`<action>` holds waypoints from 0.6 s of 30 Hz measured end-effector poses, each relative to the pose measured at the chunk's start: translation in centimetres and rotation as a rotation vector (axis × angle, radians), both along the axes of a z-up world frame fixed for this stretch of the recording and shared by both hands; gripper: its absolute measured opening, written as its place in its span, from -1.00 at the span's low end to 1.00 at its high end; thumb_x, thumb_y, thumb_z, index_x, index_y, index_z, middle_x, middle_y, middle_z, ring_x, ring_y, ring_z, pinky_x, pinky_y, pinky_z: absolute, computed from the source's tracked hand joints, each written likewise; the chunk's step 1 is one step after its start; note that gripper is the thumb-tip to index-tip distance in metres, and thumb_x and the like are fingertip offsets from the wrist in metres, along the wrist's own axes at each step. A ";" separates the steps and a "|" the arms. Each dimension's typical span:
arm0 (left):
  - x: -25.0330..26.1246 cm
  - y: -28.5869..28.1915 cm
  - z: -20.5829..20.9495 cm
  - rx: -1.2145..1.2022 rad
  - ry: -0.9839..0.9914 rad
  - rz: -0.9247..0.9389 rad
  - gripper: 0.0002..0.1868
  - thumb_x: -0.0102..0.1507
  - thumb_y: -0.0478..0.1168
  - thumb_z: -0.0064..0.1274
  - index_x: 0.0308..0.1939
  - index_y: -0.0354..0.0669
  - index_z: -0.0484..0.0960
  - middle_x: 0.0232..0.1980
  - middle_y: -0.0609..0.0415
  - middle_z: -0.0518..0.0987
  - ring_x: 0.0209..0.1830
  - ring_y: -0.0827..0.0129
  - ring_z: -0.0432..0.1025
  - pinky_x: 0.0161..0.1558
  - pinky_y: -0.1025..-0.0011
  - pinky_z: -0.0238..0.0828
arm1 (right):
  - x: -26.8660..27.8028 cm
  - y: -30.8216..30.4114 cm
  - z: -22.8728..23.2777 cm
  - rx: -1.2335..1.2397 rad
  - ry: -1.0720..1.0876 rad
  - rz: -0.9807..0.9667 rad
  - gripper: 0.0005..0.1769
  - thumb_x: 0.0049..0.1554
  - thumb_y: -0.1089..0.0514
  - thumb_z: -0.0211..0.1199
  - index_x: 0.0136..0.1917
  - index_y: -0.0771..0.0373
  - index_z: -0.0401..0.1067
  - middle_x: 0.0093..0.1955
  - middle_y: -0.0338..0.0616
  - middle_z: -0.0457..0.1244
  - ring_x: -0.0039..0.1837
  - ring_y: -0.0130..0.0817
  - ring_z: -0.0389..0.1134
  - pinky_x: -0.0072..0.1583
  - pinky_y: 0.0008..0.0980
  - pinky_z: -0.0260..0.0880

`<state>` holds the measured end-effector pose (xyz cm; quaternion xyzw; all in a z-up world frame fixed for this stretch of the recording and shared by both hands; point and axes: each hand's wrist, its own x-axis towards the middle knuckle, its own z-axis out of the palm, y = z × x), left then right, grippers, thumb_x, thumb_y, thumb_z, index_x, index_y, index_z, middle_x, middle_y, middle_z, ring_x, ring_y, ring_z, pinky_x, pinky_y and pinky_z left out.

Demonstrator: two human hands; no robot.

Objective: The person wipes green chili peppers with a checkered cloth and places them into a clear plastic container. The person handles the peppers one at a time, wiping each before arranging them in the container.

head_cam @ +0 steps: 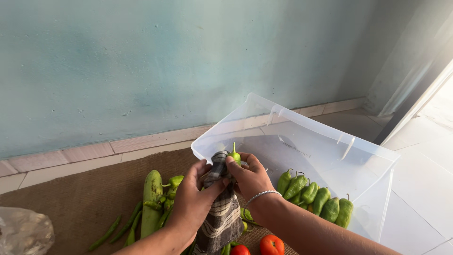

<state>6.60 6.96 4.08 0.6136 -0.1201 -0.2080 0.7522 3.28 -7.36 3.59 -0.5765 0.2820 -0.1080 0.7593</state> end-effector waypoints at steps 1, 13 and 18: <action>0.1 -0.1 0.0 0.046 0.039 -0.032 -0.55 0.18 -0.28 0.19 0.16 -0.25 0.54 -0.08 0.08 0.69 -0.17 0.54 0.56 -0.09 0.51 0.50 | -0.1 0.0 0.1 0.009 -0.019 -0.006 -0.44 0.15 -0.05 0.25 0.37 0.16 0.31 0.09 -0.22 0.39 0.04 -0.44 0.37 0.05 -0.38 0.38; -0.7 -1.0 -2.9 0.100 -0.461 -0.074 -0.39 0.24 -0.32 0.03 0.40 -0.21 0.37 0.03 0.03 0.65 -0.09 0.47 0.54 -0.07 0.48 0.49 | 0.8 -1.2 0.1 -0.065 0.135 -0.015 -0.51 0.20 -0.10 0.22 0.34 0.08 0.46 -0.05 -0.25 0.38 -0.04 -0.47 0.37 -0.01 -0.42 0.41; 0.1 0.1 -4.4 0.136 -0.644 -0.192 -0.49 0.31 -0.32 -0.08 0.36 -0.26 0.34 0.10 -0.05 0.57 0.01 0.35 0.55 0.01 0.38 0.49 | 0.1 -0.1 -0.5 -0.070 0.136 0.098 -0.52 0.27 -0.09 0.12 0.35 0.16 0.44 -0.10 -0.20 0.35 -0.09 -0.44 0.34 -0.03 -0.42 0.42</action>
